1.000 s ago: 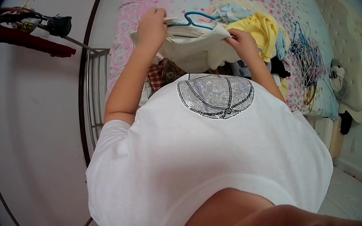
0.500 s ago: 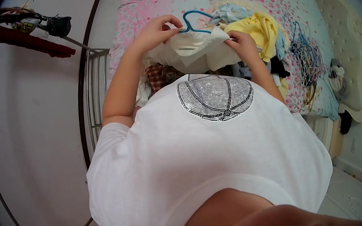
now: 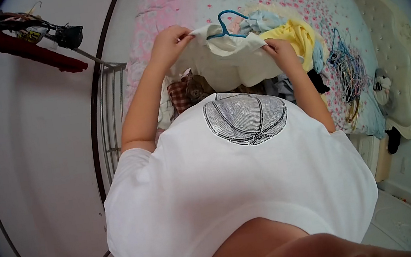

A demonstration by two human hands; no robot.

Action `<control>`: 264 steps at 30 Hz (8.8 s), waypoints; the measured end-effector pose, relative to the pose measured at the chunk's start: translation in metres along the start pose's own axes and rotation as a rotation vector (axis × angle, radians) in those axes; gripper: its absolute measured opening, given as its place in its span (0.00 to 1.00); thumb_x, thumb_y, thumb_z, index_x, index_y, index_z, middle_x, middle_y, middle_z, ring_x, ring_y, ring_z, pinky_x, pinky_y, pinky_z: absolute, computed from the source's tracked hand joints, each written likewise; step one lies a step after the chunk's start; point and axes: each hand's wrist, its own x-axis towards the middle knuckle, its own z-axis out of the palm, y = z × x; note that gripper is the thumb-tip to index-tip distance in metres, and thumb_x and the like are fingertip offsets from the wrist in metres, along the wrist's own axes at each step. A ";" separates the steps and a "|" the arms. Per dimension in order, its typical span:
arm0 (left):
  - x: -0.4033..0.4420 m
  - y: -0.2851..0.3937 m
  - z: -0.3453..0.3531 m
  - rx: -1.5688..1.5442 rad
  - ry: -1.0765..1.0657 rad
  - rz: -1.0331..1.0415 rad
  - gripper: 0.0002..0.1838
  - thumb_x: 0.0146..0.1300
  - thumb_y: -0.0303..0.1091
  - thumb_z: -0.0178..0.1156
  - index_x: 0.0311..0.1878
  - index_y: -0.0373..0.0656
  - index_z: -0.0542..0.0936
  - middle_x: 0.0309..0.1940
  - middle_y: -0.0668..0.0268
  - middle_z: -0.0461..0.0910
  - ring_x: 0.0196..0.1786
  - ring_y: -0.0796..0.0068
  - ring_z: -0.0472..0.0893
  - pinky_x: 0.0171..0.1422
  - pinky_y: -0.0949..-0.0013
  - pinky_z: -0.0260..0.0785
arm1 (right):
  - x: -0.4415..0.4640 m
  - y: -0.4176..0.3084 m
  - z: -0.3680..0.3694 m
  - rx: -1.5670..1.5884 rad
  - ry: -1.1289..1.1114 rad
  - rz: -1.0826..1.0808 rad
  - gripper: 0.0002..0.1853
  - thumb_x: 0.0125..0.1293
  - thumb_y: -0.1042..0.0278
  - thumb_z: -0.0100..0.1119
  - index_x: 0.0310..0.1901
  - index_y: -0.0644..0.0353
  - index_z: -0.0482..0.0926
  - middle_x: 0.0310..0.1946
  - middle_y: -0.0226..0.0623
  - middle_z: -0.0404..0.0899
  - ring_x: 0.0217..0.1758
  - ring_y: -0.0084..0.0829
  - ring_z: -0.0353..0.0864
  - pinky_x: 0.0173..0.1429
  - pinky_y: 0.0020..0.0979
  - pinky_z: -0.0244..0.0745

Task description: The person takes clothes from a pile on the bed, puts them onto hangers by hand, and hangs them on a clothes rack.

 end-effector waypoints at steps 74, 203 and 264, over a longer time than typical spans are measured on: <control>-0.039 -0.065 -0.027 -0.330 0.377 -0.154 0.13 0.57 0.38 0.59 0.24 0.37 0.75 0.14 0.78 0.62 0.22 0.88 0.58 0.24 0.77 0.50 | -0.086 0.104 -0.071 0.419 0.210 0.691 0.25 0.62 0.48 0.46 0.46 0.65 0.74 0.41 0.41 0.77 0.45 0.32 0.74 0.50 0.27 0.64; -0.373 -0.021 -0.281 -0.111 0.687 -0.570 0.12 0.61 0.36 0.53 0.40 0.36 0.76 0.27 0.70 0.76 0.31 0.83 0.71 0.37 0.76 0.64 | 0.135 -0.412 0.144 0.238 0.687 -0.841 0.18 0.51 0.53 0.62 0.35 0.59 0.76 0.36 0.37 0.73 0.44 0.39 0.68 0.50 0.37 0.59; -0.400 -0.168 -0.581 1.355 0.917 -0.473 0.17 0.53 0.34 0.57 0.48 0.47 0.73 0.61 0.60 0.60 0.67 0.59 0.54 0.68 0.54 0.43 | 0.253 -0.741 0.372 1.176 -0.746 -0.601 0.18 0.57 0.74 0.46 0.50 0.68 0.70 0.40 0.34 0.76 0.40 0.22 0.73 0.47 0.24 0.67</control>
